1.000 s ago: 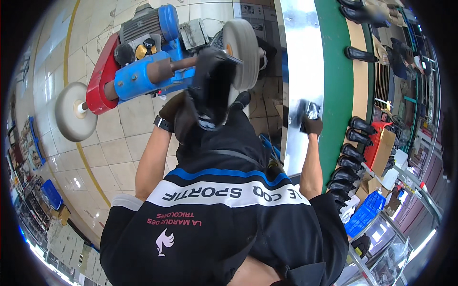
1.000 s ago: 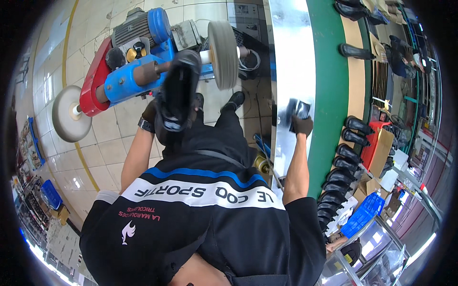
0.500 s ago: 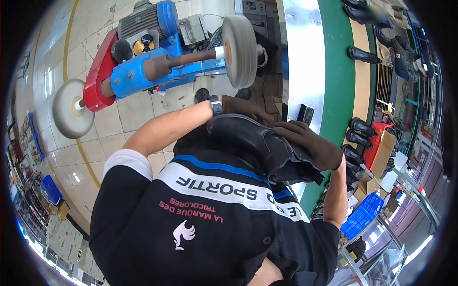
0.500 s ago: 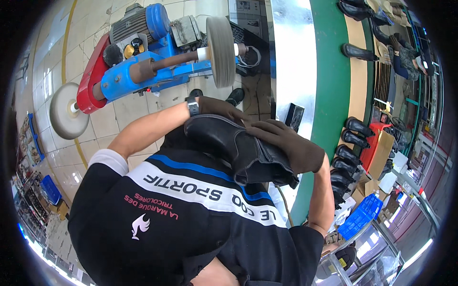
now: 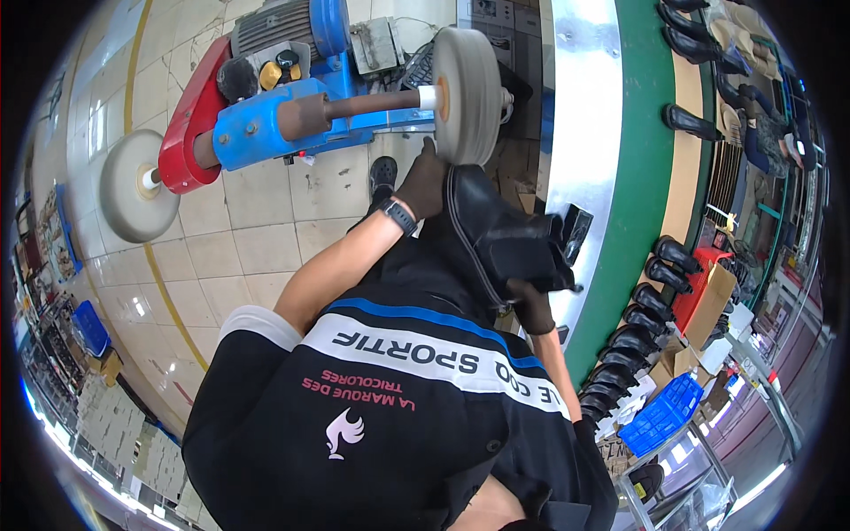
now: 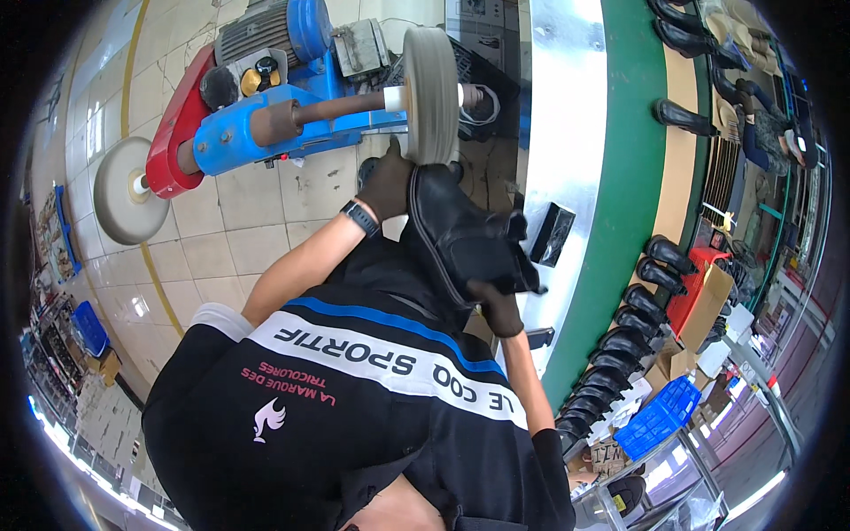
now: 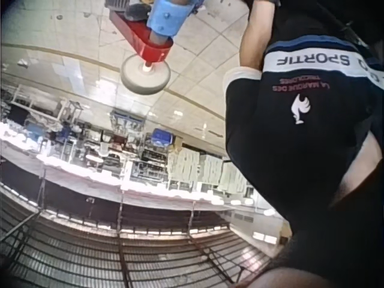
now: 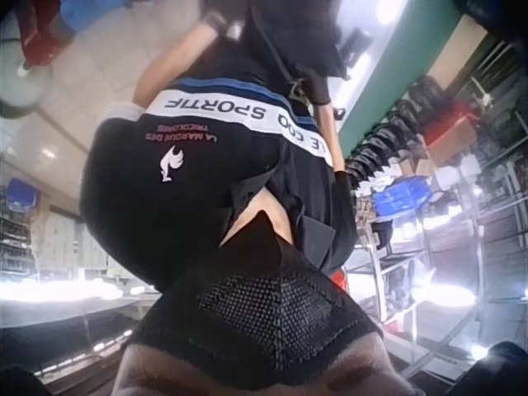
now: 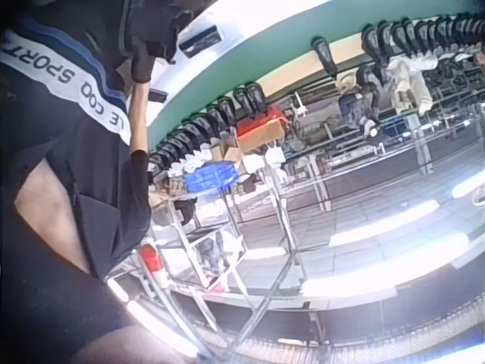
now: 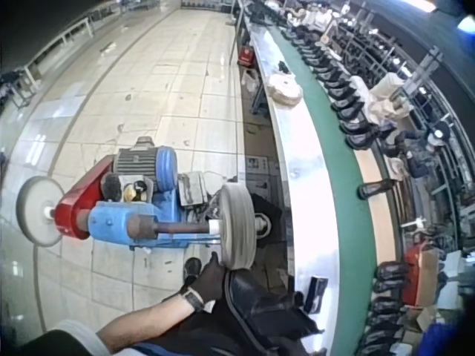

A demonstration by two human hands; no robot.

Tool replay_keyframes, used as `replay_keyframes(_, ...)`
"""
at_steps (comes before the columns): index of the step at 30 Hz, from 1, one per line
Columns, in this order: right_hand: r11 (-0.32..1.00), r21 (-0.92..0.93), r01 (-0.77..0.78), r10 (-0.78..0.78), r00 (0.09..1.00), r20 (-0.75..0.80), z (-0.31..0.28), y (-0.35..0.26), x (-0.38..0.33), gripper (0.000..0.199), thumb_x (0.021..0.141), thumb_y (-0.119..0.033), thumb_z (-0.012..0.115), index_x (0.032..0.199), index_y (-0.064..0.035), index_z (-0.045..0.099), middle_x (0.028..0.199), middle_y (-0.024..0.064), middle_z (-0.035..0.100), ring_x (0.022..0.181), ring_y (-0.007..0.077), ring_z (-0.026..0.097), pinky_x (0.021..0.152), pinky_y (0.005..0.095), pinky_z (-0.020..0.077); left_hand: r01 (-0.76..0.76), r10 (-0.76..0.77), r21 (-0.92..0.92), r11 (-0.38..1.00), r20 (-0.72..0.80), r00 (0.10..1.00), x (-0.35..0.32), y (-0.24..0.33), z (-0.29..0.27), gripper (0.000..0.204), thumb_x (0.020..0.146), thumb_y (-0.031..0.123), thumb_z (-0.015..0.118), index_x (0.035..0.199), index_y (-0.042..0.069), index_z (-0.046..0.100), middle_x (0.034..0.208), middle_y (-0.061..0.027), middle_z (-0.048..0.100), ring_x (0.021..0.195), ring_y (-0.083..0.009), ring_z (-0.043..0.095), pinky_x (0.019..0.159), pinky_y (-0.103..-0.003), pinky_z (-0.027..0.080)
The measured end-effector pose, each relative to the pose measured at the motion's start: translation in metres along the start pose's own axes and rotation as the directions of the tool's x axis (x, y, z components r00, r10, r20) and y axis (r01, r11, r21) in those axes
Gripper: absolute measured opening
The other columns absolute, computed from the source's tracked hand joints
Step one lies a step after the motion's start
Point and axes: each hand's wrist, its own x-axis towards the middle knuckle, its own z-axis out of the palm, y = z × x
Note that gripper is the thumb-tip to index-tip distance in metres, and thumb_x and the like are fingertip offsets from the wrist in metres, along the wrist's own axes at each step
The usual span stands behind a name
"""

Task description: The person uses a rotating buffing machine to polish the soles and sides of black leather boots. They handle the boots one at a time, pressing them against the spinning wheel, then placing them on a nearby table. The process is repeated for multiple boots in a workshop setting.

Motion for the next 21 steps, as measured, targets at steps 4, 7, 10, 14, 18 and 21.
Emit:
replay_keyframes(4,0.978,0.029,0.206,-0.206,0.978,0.015,-0.013,0.059,0.048,0.02,0.089,-0.006,0.053,0.108,-0.0033,0.059,0.11,0.0102,0.062,0.104,0.0185,0.06,0.096,0.0344,0.0474,-0.124,0.112,-0.18,0.976,-0.072,0.991,0.039,-0.01,-0.04,0.082,0.096,0.065,0.018,0.144,0.001,0.033,0.145,-0.0168,0.043,0.134,-0.0279,0.041,0.115,-0.041,0.027)
replay_keyframes(7,0.946,0.304,0.111,-0.138,0.988,0.068,0.033,0.039,0.083,0.019,0.091,-0.006,0.05,0.107,-0.0037,0.059,0.109,0.0097,0.063,0.101,0.0189,0.061,0.095,0.0337,0.0482,-0.057,-0.001,-0.292,0.955,-0.195,0.981,0.059,0.001,-0.062,0.081,0.096,0.066,0.019,0.145,0.003,0.035,0.146,-0.0165,0.042,0.134,-0.0296,0.04,0.115,-0.042,0.026)
replay_keyframes(10,0.88,0.473,0.025,-0.086,0.99,0.108,0.051,0.038,0.127,0.019,0.091,-0.011,0.053,0.107,-0.0044,0.06,0.108,0.0085,0.063,0.1,0.019,0.061,0.094,0.0335,0.0487,-0.01,-0.068,-0.274,0.962,-0.272,0.96,0.064,0.026,-0.047,0.081,0.095,0.067,0.02,0.144,0.005,0.037,0.146,-0.0169,0.041,0.135,-0.0308,0.041,0.115,-0.043,0.027)
replay_keyframes(14,0.803,0.595,-0.047,-0.029,0.993,0.118,0.072,0.04,0.151,0.021,0.089,-0.016,0.057,0.105,-0.0039,0.061,0.105,0.0071,0.064,0.099,0.0188,0.062,0.093,0.0329,0.0487,0.021,-0.083,-0.183,0.983,-0.334,0.939,0.079,0.038,-0.057,0.077,0.094,0.066,0.022,0.142,0.01,0.042,0.138,-0.014,0.051,0.128,-0.0309,0.048,0.11,-0.046,0.034)
replay_keyframes(18,0.872,0.49,-0.005,0.012,1.0,-0.011,0.064,0.053,0.125,0.017,0.085,-0.013,0.061,0.099,-0.0036,0.065,0.099,0.0069,0.066,0.095,0.0181,0.063,0.092,0.0318,0.049,-0.044,-0.02,-0.188,0.981,-0.325,0.945,0.072,0.026,-0.076,0.068,0.097,0.06,0.024,0.136,0.01,0.05,0.134,-0.0117,0.056,0.124,-0.0285,0.051,0.111,-0.049,0.031)
replay_keyframes(21,0.98,-0.152,0.13,-0.134,0.991,-0.019,0.035,0.062,0.085,0.043,0.082,-0.018,0.069,0.12,0.001,0.061,0.109,0.009,0.066,0.101,0.019,0.061,0.095,0.0324,0.0452,-0.323,0.33,0.342,0.882,0.039,0.943,0.042,0.01,-0.075,0.063,0.097,0.057,0.028,0.132,0.01,0.053,0.132,-0.0101,0.058,0.122,-0.0241,0.053,0.113,-0.051,0.023)
